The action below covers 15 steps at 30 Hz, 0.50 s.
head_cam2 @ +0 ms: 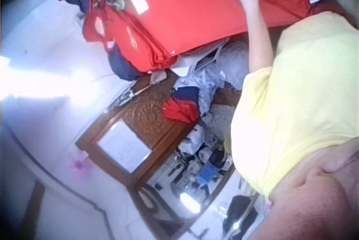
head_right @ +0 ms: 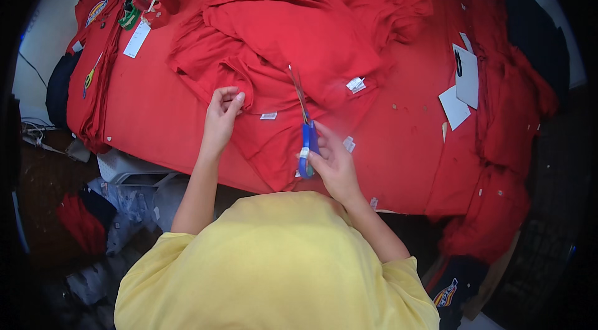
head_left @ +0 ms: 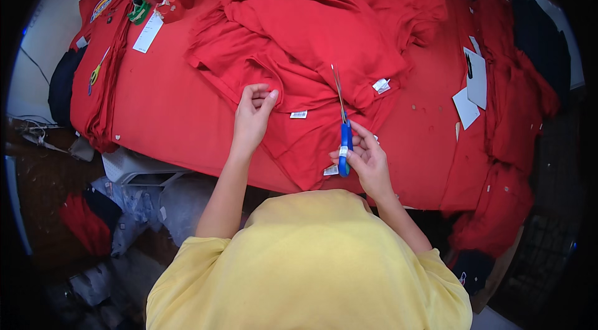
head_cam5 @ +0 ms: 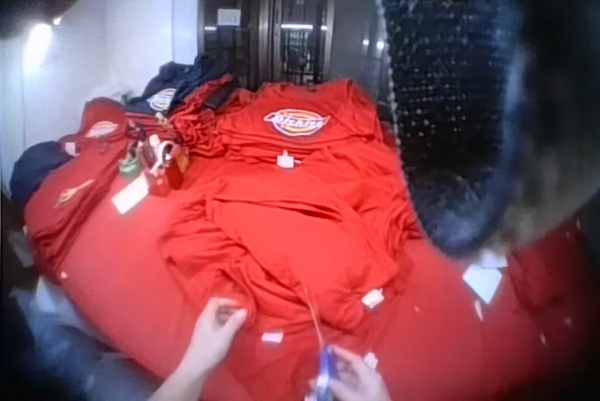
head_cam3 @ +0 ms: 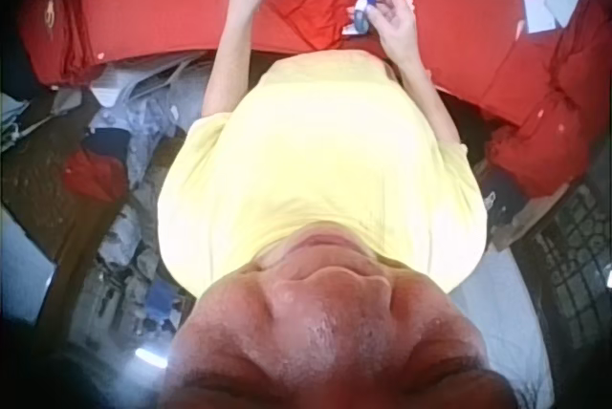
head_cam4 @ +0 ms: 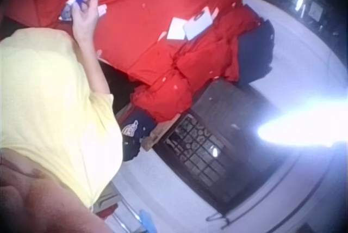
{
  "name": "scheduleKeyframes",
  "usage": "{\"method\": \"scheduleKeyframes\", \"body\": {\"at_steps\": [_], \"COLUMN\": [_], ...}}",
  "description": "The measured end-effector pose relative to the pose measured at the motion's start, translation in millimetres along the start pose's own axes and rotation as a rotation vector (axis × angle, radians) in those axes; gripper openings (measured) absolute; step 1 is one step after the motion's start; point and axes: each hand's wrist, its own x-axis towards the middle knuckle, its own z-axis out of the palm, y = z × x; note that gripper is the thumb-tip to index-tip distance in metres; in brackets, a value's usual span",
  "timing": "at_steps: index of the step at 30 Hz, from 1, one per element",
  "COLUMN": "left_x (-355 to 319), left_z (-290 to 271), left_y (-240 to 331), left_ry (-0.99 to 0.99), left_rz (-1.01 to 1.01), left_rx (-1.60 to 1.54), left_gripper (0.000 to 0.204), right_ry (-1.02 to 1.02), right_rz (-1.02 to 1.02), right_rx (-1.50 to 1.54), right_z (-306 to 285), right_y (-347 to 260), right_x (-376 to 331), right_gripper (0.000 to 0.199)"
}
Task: The person trims loose threads and tags from a stack of red garments using shears.
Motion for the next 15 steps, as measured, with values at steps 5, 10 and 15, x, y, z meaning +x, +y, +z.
{"method": "scheduleKeyframes", "body": {"at_steps": [5, 10, 15], "left_x": [-11.2, -7.0, -36.1], "left_z": [8.5, 0.3, -12.8], "left_y": [-15.8, -23.2, -17.7], "left_ry": [0.047, 0.081, -0.131], "left_rz": [0.241, 0.170, -0.028], "left_rx": [0.426, 0.088, 0.189], "left_gripper": [0.028, 0.015, 0.011], "right_ry": [-0.025, -0.087, -0.079], "right_rz": [0.142, 0.183, 0.165], "right_rx": [0.038, 0.010, -0.064], "right_z": [-1.1, 5.0, -1.5], "right_y": [17.5, 23.3, 28.5], "right_x": [-16.3, -16.9, -16.1], "right_gripper": [0.053, 0.053, 0.051]}}
